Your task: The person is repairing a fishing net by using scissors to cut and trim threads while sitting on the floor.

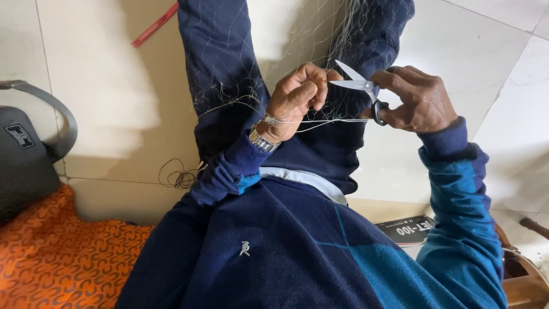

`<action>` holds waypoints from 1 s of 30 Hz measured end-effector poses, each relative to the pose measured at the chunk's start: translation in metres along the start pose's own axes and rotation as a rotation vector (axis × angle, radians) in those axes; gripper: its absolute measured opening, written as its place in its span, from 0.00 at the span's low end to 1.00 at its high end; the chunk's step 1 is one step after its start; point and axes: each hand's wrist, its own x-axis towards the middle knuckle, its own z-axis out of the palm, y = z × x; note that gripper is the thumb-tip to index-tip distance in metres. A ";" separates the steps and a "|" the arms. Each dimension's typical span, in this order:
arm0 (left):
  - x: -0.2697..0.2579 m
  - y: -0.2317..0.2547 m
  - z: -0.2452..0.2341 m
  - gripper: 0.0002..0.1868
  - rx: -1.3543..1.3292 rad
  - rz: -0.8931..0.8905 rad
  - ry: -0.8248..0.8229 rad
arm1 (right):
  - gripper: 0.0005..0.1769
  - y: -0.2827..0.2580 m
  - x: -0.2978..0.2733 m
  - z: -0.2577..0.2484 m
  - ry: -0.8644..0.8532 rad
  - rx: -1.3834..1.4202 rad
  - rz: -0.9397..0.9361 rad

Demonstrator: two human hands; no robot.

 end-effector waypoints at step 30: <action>0.000 0.001 0.002 0.11 0.028 0.021 0.012 | 0.27 0.003 -0.021 0.015 0.158 0.209 0.119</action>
